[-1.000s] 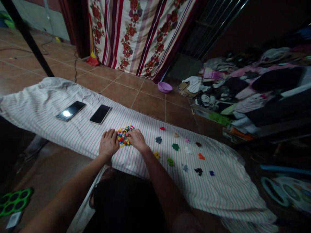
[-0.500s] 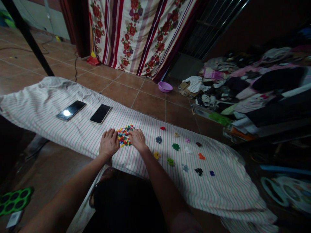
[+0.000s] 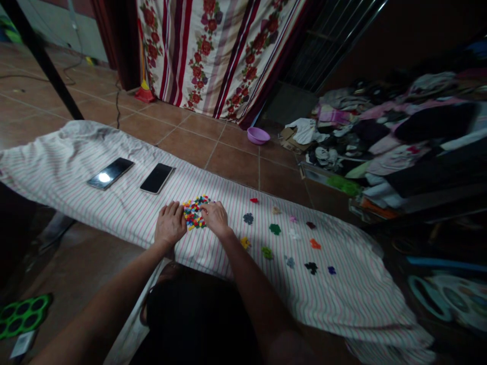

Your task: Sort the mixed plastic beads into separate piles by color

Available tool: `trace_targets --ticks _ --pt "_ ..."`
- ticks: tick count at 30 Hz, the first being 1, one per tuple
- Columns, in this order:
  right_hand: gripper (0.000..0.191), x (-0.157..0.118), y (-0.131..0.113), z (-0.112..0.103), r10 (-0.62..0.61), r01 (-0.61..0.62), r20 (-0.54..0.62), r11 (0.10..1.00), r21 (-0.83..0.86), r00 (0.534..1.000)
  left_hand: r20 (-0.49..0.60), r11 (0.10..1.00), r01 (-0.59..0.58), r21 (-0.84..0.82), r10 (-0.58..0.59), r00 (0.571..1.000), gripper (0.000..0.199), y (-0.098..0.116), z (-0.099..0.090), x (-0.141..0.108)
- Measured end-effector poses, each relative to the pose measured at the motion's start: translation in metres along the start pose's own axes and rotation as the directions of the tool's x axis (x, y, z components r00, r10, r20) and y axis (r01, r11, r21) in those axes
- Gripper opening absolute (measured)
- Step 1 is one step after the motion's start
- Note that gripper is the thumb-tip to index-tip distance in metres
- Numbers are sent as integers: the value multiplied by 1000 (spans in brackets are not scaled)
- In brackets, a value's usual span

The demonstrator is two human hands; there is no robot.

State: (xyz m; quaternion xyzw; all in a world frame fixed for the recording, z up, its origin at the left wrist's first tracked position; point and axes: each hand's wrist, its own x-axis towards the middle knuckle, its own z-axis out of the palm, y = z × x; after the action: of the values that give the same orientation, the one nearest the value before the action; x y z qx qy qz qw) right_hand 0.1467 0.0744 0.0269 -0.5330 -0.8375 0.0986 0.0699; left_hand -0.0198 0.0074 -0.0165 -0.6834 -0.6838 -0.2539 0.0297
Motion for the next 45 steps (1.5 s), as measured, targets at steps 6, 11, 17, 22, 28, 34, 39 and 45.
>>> trace_targets --ticks 6,11,17,22,28,34,39,45 --pt "28 -1 4 -1 -10 12 -35 998 59 999 -19 999 -29 32 30 999 40 -2 1 0" --pt "21 -3 11 4 -14 33 -115 987 160 993 -30 998 -40 48 42 999 40 -3 2 -1" --pt "28 -12 19 12 63 -8 -174 954 300 983 -43 999 -29 36 31 999 39 -2 2 -1" --pt "26 -23 27 15 101 -22 -194 927 374 976 -26 998 -31 47 32 999 38 -1 0 -1" --pt "23 -41 38 14 130 -46 -201 925 376 971 -41 995 -52 84 55 998 38 -3 0 -2" --pt "22 -63 50 12 149 -64 -208 928 368 967 -39 992 -68 101 73 997 39 -7 1 -2" --pt "22 -82 60 9 220 -129 -228 926 355 949 -20 991 -94 97 96 995 41 -9 -1 -3" --pt "22 -105 70 1 309 -210 -247 910 357 919 -14 997 -70 13 70 997 38 -7 -7 -3"
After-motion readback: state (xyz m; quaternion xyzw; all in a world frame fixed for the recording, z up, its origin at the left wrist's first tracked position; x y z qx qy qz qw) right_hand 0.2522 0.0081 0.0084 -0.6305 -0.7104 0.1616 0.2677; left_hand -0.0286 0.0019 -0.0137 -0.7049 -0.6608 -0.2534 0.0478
